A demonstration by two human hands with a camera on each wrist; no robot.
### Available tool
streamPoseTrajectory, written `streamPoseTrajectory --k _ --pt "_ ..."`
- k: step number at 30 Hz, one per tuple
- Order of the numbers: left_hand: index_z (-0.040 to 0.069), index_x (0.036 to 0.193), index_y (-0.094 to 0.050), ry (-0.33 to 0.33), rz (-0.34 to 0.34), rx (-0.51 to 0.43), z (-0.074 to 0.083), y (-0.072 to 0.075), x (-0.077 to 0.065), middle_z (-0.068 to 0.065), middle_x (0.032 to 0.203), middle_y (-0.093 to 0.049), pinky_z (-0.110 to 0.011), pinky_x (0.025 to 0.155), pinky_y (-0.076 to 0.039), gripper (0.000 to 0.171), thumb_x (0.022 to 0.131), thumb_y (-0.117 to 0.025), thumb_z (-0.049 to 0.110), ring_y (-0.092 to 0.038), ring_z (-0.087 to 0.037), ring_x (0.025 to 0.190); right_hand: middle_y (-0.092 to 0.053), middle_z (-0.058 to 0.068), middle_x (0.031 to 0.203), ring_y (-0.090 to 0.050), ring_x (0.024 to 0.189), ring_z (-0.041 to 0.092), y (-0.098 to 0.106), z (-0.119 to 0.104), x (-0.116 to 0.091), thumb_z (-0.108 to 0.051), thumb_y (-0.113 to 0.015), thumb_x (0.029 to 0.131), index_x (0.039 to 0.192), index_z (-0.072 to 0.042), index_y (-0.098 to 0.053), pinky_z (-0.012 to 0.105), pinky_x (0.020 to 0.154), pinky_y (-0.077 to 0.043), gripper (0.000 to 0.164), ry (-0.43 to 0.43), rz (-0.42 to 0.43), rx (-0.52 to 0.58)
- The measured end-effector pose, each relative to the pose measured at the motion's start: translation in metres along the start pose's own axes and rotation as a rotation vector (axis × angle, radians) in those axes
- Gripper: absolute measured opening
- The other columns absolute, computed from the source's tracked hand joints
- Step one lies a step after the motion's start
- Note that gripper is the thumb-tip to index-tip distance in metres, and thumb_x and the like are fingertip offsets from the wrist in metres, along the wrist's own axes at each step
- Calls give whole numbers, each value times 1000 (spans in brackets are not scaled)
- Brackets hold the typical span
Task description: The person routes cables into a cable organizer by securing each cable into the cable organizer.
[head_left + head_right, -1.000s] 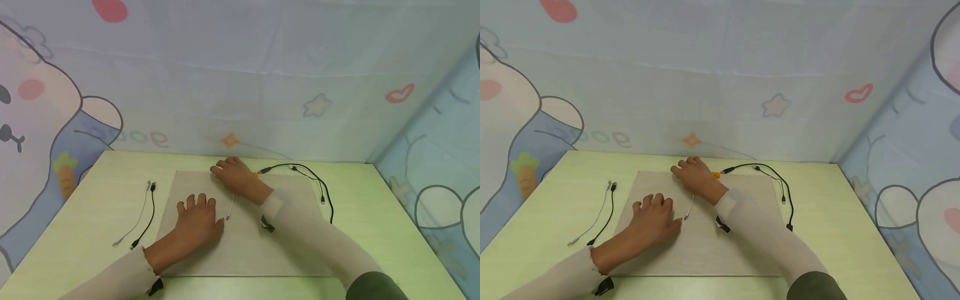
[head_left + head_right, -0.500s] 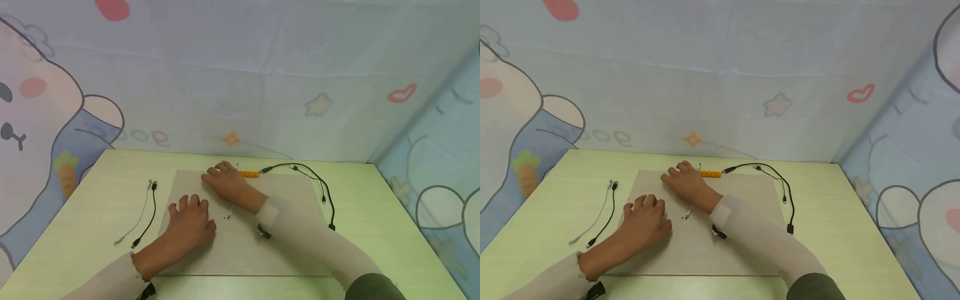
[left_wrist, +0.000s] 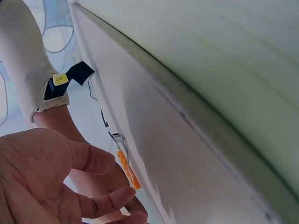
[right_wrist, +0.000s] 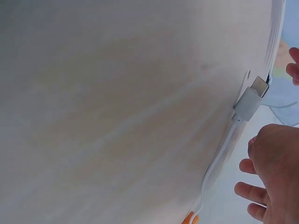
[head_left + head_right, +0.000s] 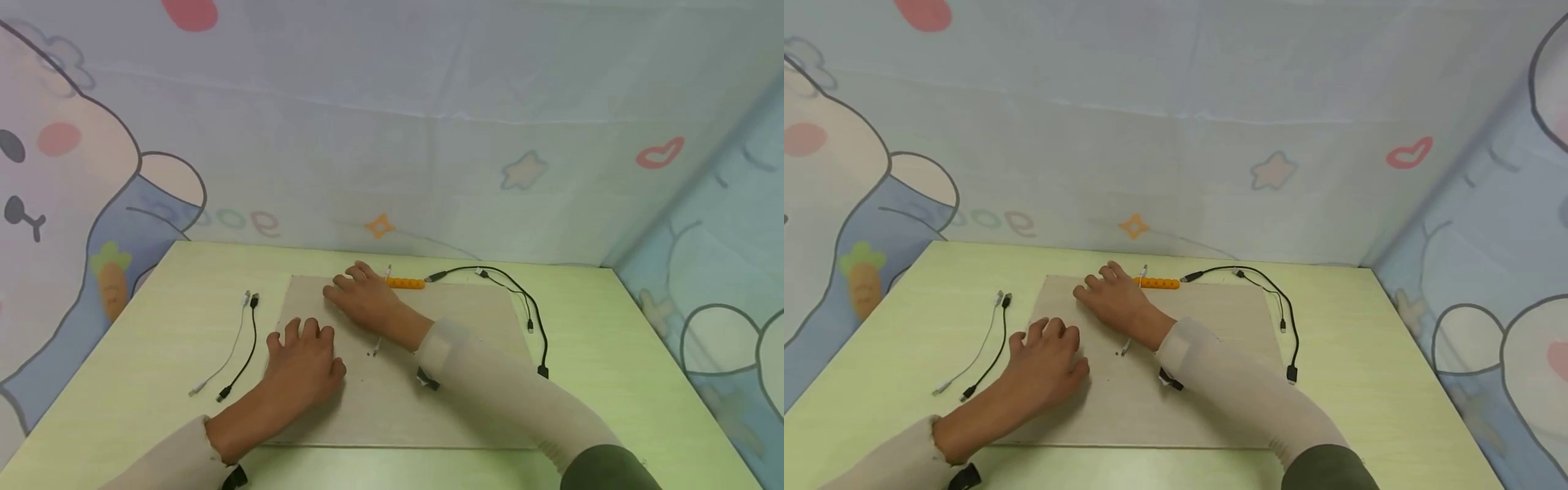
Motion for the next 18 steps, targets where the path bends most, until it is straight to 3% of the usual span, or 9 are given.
streamPoseTrajectory --k 8,18 --pt "0 105 -64 12 1 4 -8 -1 -1 -22 111 -60 -78 102 -43 20 99 -72 18 -54 -55 134 -75 -4 138 -67 142 28 -1 -2 2 -17 -55 118 136 -24 -65 46 132 -44 21 -3 -16 -1" --pt "-3 108 -66 31 1 19 -22 -4 -4 -25 114 -62 -80 102 -43 22 99 -73 17 -54 -60 137 -75 -4 137 -68 142 28 0 -6 5 -13 -54 118 137 -24 -66 47 132 -45 25 16 1 7"
Point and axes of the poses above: each hand's wrist, its own x-axis towards the middle knuckle, its own y-axis out of the back of the hand, z = x × y, the point moved 4 cm from there along x, towards the middle knuckle
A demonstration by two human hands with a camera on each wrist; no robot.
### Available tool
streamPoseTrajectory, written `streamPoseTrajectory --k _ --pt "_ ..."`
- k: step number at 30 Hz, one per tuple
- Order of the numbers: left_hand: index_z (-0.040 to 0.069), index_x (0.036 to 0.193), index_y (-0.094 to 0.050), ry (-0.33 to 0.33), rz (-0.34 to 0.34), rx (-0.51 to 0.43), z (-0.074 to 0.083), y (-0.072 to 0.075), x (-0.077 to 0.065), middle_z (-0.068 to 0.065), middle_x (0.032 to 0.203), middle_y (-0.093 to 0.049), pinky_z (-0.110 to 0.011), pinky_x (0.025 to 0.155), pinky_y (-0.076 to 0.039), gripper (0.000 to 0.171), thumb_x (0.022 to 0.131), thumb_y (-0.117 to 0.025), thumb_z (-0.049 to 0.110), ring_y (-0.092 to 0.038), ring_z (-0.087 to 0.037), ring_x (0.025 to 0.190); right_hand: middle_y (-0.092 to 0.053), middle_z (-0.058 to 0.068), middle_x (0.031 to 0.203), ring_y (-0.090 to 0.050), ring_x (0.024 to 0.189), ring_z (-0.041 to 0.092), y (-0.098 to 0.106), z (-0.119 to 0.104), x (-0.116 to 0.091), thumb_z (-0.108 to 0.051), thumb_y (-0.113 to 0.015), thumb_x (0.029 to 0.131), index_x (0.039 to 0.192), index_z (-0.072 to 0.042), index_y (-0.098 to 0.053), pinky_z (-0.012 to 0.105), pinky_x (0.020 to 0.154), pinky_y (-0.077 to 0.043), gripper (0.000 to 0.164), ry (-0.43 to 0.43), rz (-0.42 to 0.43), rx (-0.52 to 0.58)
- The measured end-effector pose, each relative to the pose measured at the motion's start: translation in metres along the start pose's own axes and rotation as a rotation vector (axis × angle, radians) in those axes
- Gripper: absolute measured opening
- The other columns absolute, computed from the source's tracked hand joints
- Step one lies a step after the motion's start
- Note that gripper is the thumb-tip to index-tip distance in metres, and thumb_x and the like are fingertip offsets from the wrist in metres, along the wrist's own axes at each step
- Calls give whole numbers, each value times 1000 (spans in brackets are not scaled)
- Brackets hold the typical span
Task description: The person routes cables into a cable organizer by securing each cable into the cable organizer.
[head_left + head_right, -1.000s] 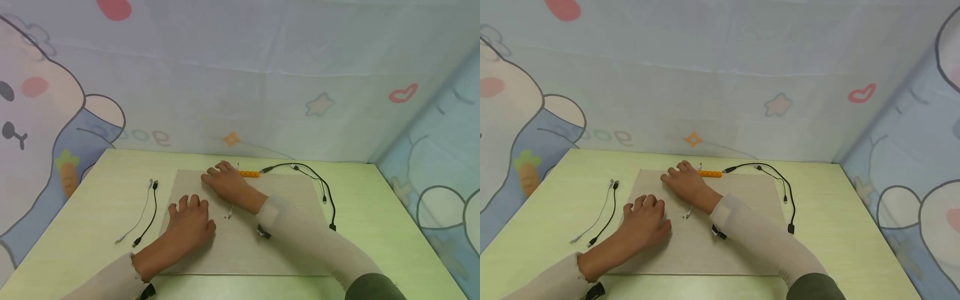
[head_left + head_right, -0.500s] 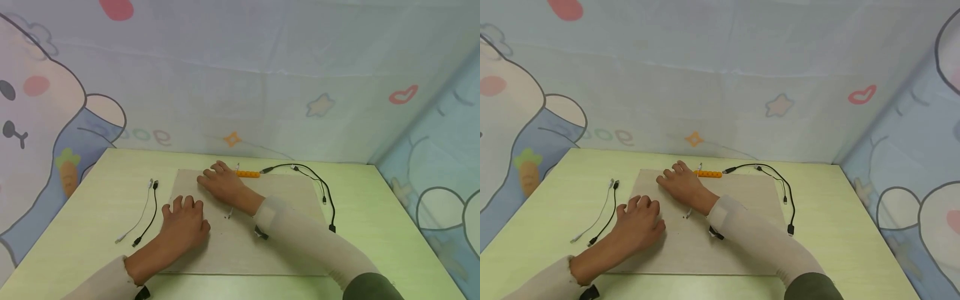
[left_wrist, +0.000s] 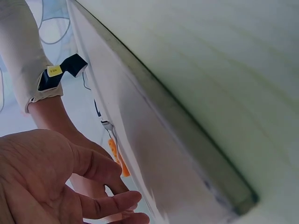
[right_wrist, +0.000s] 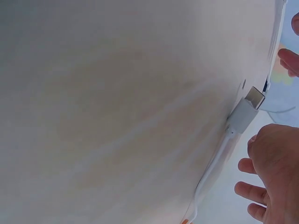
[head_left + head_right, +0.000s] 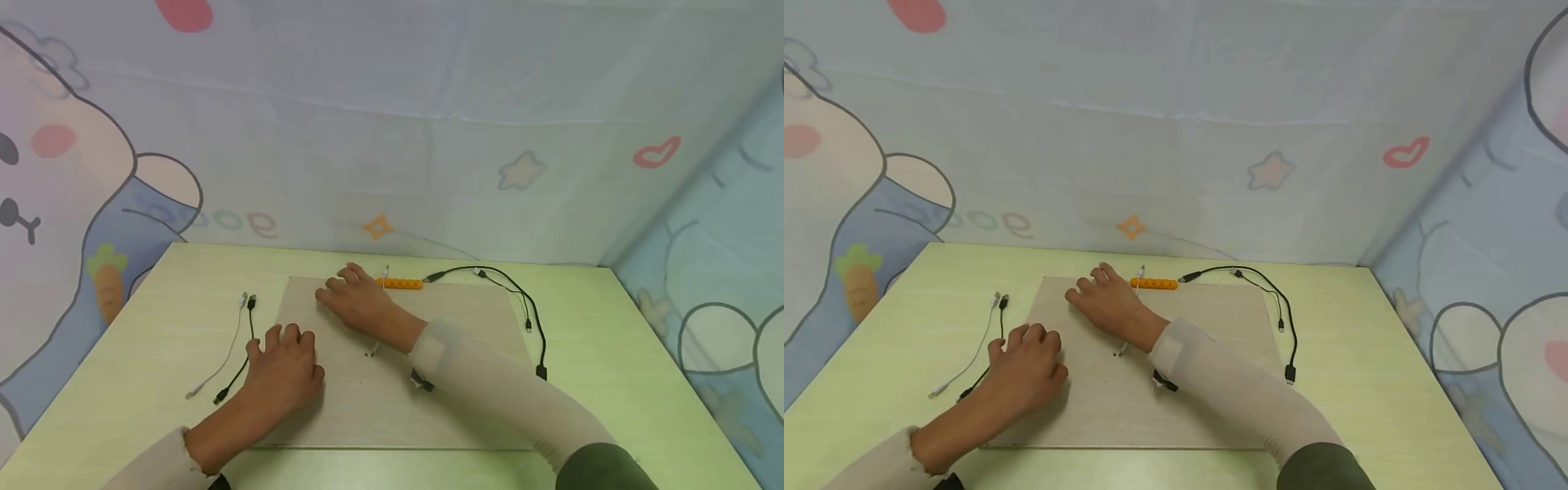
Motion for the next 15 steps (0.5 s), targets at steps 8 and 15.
streamPoseTrajectory --k 8,15 --pt "-1 96 -64 8 70 46 -11 2 -7 -22 102 -61 -78 99 -42 18 96 -72 15 -58 -57 125 -73 -5 141 -65 145 27 1 -2 2 -13 -52 119 139 -25 -65 46 134 -42 27 0 -29 -24" --pt "-3 96 -63 22 95 74 -18 3 -11 -27 107 -64 -80 100 -41 21 96 -73 15 -57 -64 133 -74 -5 141 -66 143 28 2 -3 3 -13 -53 118 139 -26 -65 46 134 -42 28 16 -18 -26"
Point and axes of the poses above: each hand's wrist, its own x-axis towards the middle knuckle, its own y-axis out of the back of the hand, z = x × y, the point moved 4 cm from there along x, towards the middle knuckle
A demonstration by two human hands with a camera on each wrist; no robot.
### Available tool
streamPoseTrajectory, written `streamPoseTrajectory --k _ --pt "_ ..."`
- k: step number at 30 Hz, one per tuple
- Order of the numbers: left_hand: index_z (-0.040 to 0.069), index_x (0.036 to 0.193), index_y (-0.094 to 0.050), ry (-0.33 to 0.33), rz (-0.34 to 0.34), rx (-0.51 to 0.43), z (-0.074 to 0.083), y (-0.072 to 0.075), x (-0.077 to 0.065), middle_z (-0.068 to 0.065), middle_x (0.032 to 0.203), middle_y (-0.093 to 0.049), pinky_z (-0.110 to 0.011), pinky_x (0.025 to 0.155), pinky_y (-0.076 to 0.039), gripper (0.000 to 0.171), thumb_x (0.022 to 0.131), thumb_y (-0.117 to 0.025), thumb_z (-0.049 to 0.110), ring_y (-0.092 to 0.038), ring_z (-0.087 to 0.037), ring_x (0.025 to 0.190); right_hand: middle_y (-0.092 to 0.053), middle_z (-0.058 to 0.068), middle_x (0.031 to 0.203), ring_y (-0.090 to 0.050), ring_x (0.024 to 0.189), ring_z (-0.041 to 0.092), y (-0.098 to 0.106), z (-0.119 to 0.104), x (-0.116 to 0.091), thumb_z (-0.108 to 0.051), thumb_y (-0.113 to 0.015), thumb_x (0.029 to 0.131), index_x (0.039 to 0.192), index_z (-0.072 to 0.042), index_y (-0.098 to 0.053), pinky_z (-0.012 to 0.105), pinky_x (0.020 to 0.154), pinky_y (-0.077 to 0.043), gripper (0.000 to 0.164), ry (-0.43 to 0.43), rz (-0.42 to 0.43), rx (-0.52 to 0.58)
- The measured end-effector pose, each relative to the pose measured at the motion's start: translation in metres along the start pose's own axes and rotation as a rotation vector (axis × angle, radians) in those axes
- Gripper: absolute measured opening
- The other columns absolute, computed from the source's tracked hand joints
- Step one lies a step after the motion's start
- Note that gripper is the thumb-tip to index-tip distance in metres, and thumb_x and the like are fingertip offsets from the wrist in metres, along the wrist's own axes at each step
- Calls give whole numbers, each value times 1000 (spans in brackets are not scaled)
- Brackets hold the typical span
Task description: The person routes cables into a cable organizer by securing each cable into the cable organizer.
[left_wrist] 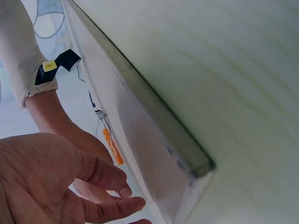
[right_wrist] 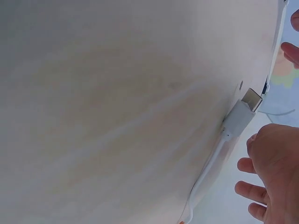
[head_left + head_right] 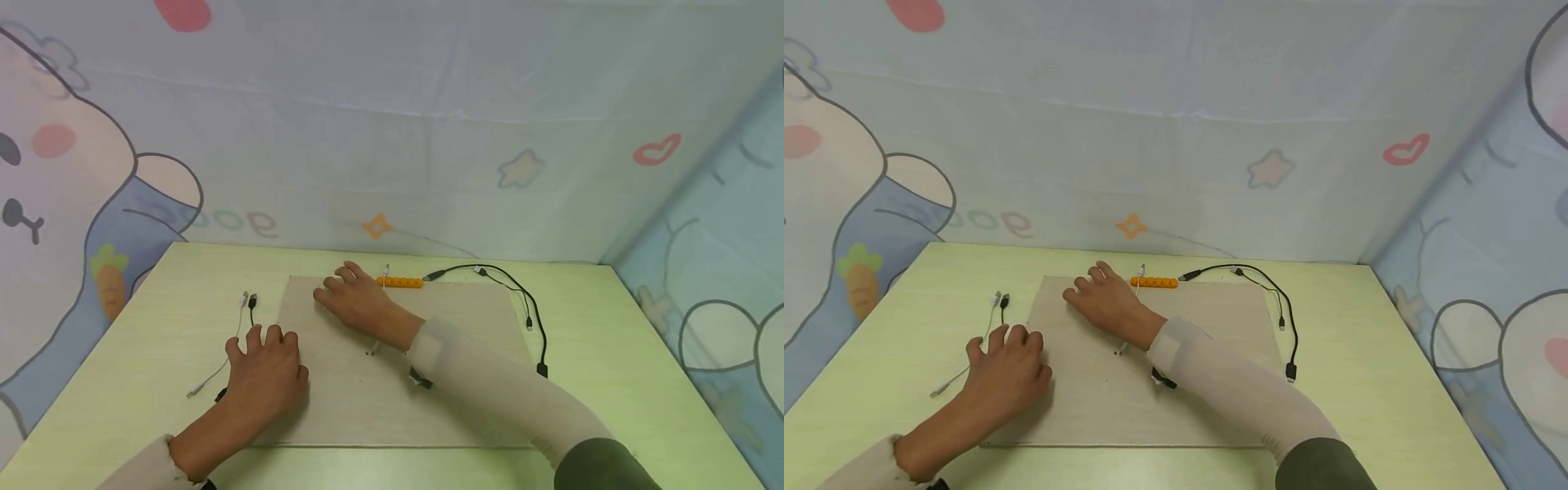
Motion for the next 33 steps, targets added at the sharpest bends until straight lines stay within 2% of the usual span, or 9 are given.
streamPoseTrajectory --k 7,14,18,24,33 --pt "1 87 -58 12 6 0 -8 0 -4 -21 95 -58 -78 97 -39 21 95 -73 13 -57 -58 119 -73 -6 146 -64 147 27 1 -3 2 -14 -53 119 143 -28 -64 46 135 -41 30 4 -34 -16" --pt "-3 95 -63 31 -10 5 -16 0 -6 -26 104 -62 -82 102 -38 19 95 -72 13 -58 -64 130 -73 -7 146 -65 146 27 1 -7 5 -15 -52 119 143 -28 -65 45 134 -42 29 5 -24 -15" --pt "-3 94 -62 40 -7 1 -20 2 -6 -25 104 -60 -82 101 -37 18 95 -71 13 -58 -63 129 -73 -7 145 -65 145 26 1 -8 7 -15 -52 120 142 -28 -66 45 135 -41 30 -2 -18 -12" --pt "-5 98 -63 80 -51 -14 -28 1 -10 -28 110 -60 -82 101 -36 20 96 -70 13 -55 -64 131 -74 -7 140 -67 143 26 4 -12 8 -15 -53 120 141 -27 -66 44 134 -43 29 23 -8 -3" --pt "-6 98 -66 98 -67 -13 -37 2 -12 -32 118 -59 -84 100 -35 19 97 -69 12 -52 -67 135 -71 -7 148 -64 147 25 3 -15 13 -17 -48 122 146 -29 -65 44 135 -40 32 42 -33 -32"
Point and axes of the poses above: each hand's wrist, its own x-axis towards the middle knuckle, its own y-axis out of the back of the hand, z = x × y, the point moved 4 cm from there along x, towards the middle knuckle
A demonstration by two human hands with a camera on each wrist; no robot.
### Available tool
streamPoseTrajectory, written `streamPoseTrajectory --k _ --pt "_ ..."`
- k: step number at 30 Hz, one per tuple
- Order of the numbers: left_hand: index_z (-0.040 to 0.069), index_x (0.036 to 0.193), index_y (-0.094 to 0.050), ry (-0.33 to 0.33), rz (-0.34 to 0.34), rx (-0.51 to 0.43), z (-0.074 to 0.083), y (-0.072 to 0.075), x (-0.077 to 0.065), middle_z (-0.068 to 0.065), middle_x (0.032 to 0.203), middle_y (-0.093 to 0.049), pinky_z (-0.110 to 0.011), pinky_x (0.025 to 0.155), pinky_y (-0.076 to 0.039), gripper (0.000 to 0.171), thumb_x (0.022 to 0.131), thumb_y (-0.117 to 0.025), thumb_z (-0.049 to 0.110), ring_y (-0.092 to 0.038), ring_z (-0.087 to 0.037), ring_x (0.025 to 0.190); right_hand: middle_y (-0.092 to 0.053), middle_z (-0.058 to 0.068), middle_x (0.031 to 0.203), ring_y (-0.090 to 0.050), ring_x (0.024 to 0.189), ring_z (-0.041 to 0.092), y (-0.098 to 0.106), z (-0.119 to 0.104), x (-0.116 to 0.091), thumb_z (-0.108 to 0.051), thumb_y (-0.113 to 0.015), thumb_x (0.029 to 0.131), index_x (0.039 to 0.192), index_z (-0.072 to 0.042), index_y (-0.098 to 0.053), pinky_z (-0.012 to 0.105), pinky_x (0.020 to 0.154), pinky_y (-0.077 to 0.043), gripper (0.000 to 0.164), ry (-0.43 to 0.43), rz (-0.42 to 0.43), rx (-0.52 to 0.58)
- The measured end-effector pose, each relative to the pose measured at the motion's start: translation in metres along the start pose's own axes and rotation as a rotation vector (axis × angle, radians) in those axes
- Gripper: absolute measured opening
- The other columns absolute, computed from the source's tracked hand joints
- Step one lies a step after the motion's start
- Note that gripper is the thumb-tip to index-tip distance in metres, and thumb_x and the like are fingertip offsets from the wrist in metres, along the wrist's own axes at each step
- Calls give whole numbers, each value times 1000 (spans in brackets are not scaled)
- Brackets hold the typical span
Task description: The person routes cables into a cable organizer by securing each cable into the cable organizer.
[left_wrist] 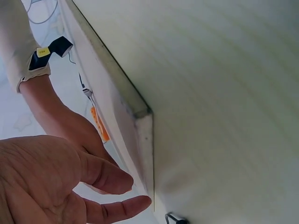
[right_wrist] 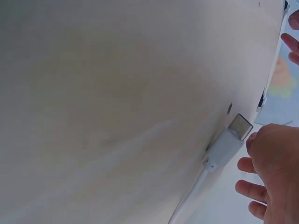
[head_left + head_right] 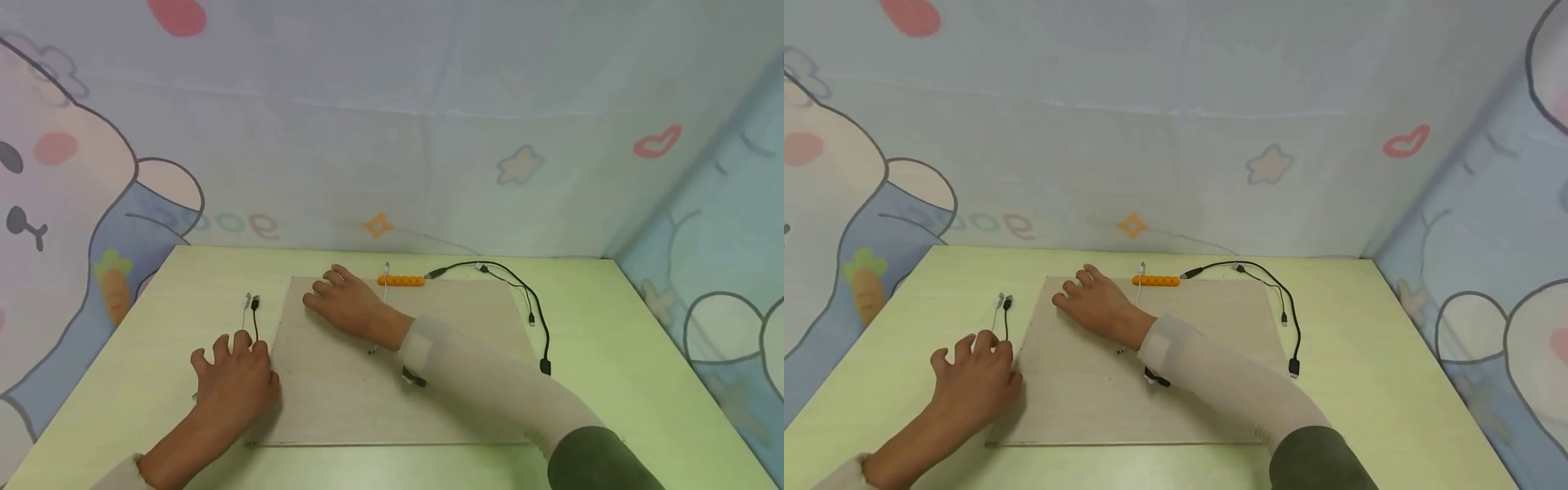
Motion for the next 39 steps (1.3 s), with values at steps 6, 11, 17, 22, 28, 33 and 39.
streamPoseTrajectory --k 6,11,17,22,28,33,39 --pt "-6 96 -66 0 14 -1 -2 -1 -2 -32 117 -60 -84 100 -35 17 95 -70 11 -51 -68 135 -70 -6 152 -62 151 26 0 -2 4 -16 -49 121 149 -30 -64 44 136 -39 34 6 -29 -13" --pt "-8 96 -65 2 31 -8 -6 -1 -3 -33 116 -58 -85 100 -34 19 94 -71 10 -50 -70 136 -69 -6 152 -62 151 26 0 -2 5 -14 -52 120 149 -29 -63 44 136 -39 35 10 -25 -31" --pt "-10 100 -65 14 34 -11 -12 -2 -6 -34 116 -58 -85 100 -33 22 93 -71 10 -49 -70 136 -68 -6 153 -61 152 26 2 0 5 -21 -51 122 149 -29 -62 44 137 -38 31 14 -35 -26" --pt "-9 95 -62 24 38 -12 -16 -4 -10 -34 114 -58 -86 99 -34 20 92 -71 9 -48 -71 136 -69 -7 152 -61 152 25 1 0 6 -33 -46 123 149 -29 -62 43 137 -37 30 18 -33 -12" --pt "-10 93 -60 47 26 -14 -24 -4 -12 -34 115 -56 -85 99 -34 22 93 -71 9 -43 -73 139 -69 -6 151 -61 151 24 0 -2 7 -35 -47 123 149 -29 -63 43 137 -37 31 24 -21 -5" --pt "-9 87 -58 53 24 -9 -31 -4 -14 -36 114 -56 -86 97 -34 21 94 -68 8 -42 -76 138 -71 -6 149 -63 150 25 2 -2 7 -37 -46 123 147 -29 -64 43 136 -39 32 28 -12 -8" --pt "-7 82 -57 63 4 -11 -37 -5 -17 -35 113 -56 -86 98 -33 19 94 -63 6 -41 -75 139 -73 -6 145 -64 148 25 3 0 11 -37 -47 122 144 -28 -66 43 136 -39 30 19 -1 -10"
Point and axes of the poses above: each hand's wrist, its own x-axis towards the middle knuckle, its own y-axis out of the back of the hand, z = x × y, the point moved 4 cm from there along x, towards the middle knuckle
